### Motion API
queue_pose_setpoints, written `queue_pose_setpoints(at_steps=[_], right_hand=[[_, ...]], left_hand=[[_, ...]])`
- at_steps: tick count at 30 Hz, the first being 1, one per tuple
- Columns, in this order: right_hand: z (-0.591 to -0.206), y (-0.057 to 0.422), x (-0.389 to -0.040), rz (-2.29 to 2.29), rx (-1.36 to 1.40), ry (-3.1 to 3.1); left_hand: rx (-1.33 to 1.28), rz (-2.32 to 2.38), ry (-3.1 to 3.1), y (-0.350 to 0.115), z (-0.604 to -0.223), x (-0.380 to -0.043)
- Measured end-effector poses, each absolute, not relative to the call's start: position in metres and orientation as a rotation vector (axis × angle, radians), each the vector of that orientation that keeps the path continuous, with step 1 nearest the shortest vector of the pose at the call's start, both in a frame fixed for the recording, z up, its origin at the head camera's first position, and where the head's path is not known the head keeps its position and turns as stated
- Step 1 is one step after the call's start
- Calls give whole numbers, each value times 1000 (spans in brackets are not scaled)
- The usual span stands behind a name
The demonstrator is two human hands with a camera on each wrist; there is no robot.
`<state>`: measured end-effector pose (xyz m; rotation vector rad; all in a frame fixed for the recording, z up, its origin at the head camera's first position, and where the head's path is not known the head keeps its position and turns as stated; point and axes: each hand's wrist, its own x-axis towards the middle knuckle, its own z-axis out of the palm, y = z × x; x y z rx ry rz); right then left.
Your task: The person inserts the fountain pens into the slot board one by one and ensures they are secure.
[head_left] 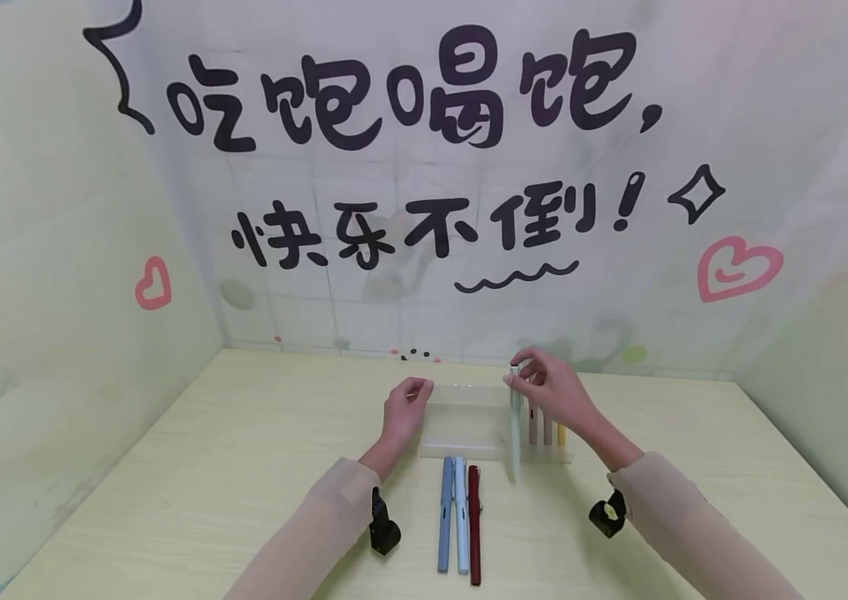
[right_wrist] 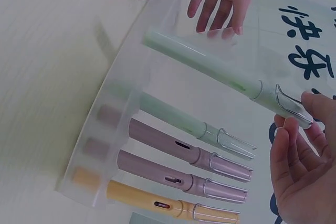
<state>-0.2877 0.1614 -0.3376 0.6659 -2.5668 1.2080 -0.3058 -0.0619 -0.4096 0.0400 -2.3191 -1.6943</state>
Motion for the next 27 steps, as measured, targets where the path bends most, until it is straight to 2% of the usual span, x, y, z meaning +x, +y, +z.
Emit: queue_pose_setpoints(at_steps=[13, 27], right_hand=[[-332, 161, -293, 1199, 594, -2461], [-345, 157, -297, 1168, 550, -2336]], left_hand=[[44, -1699, -2323, -62, -409, -305], [43, -1697, -2325, -63, -409, -305]])
